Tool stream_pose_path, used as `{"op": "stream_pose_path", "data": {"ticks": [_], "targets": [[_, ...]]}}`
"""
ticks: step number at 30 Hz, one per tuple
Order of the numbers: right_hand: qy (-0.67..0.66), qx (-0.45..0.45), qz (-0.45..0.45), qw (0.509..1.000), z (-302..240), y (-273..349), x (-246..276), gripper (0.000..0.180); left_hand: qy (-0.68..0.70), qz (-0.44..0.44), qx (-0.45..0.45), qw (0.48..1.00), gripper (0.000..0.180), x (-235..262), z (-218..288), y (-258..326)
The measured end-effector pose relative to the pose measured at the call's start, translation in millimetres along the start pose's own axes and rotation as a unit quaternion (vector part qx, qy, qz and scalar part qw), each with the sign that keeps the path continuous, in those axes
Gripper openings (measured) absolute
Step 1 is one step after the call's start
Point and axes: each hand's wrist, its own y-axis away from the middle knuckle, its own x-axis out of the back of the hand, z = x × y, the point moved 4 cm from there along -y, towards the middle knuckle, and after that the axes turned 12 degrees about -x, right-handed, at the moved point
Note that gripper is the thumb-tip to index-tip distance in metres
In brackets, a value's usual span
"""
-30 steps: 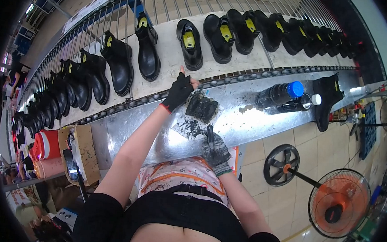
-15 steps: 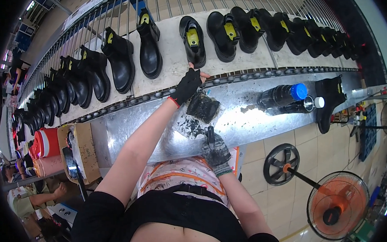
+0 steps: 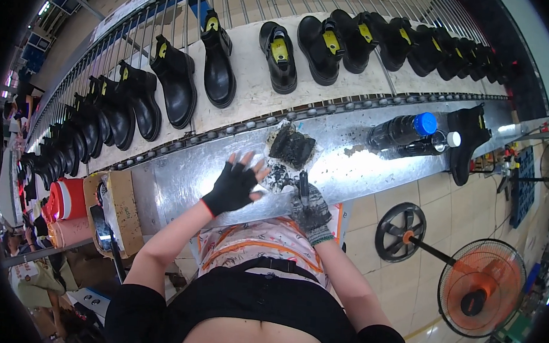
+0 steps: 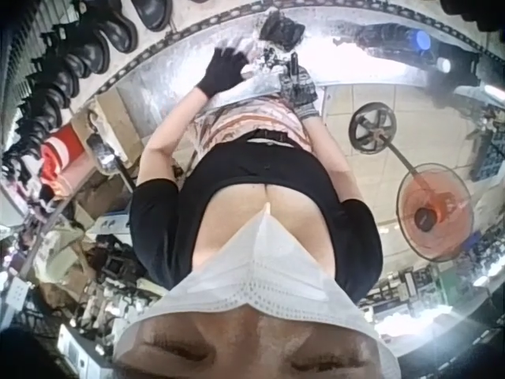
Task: Cleaning and applying treatment to the edges of black boots on a production line.
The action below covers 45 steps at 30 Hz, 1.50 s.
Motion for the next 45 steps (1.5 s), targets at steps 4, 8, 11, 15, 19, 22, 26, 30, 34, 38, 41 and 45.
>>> {"op": "stream_pose_path", "data": {"ticks": [4,8,11,15,19,22,26,30,34,38,41,45], "targets": [[0.023,0.021,0.013,0.999,-5.5,-3.3,4.3,0.023,-0.059,-0.017,-0.022,0.998,0.059,6.8,-4.2,30.6],[0.008,-0.022,0.002,1.0,-4.1,-2.7,6.1,0.024,-0.063,0.091,0.016,0.994,0.034,20.2,-52.2,14.2],[-0.042,-0.079,-0.033,0.995,9.5,2.4,-2.8,0.027,-0.062,0.326,0.226,0.916,0.018,28.1,-130.8,6.1],[-0.106,-0.103,-0.094,0.985,39.4,12.3,-26.7,0.032,0.048,0.45,0.293,0.842,0.034,39.8,-228.2,-26.6],[-0.144,-0.124,-0.1,0.977,33.8,12.6,-21.8,0.026,0.109,0.346,0.423,0.83,0.09,56.0,-248.7,-94.6],[-0.067,-0.068,-0.047,0.994,13.3,4.7,-8.5,0.024,0.045,0.232,0.523,0.819,0.112,55.4,-254.9,-111.9],[-0.129,-0.109,-0.084,0.982,29.6,8.8,-17.6,0.023,0.079,0.198,0.529,0.821,0.109,58.4,-260.5,-104.4],[-0.061,-0.116,-0.053,0.99,35.9,6.9,-24.2,0.03,0.142,0.242,0.461,0.842,0.09,72.3,-248.1,-71.5],[-0.074,-0.067,-0.006,0.995,33.1,4.0,-20.0,0.025,0.545,0.329,0.368,0.679,0.046,85.6,-174.8,-24.6],[-0.099,-0.123,-0.016,0.987,51.8,2.2,-29.3,0.026,0.563,0.355,0.381,0.642,0.067,52.0,-112.2,43.2],[-0.122,-0.156,-0.03,0.98,50.4,-1.4,-29.5,0.026,0.32,0.331,0.393,0.796,0.09,48.8,-56.1,83.7],[-0.288,-0.246,-0.091,0.921,13.5,-3.1,-8.9,0.029,0.272,0.325,0.47,0.774,0.083,37.8,6.9,105.0]]}}
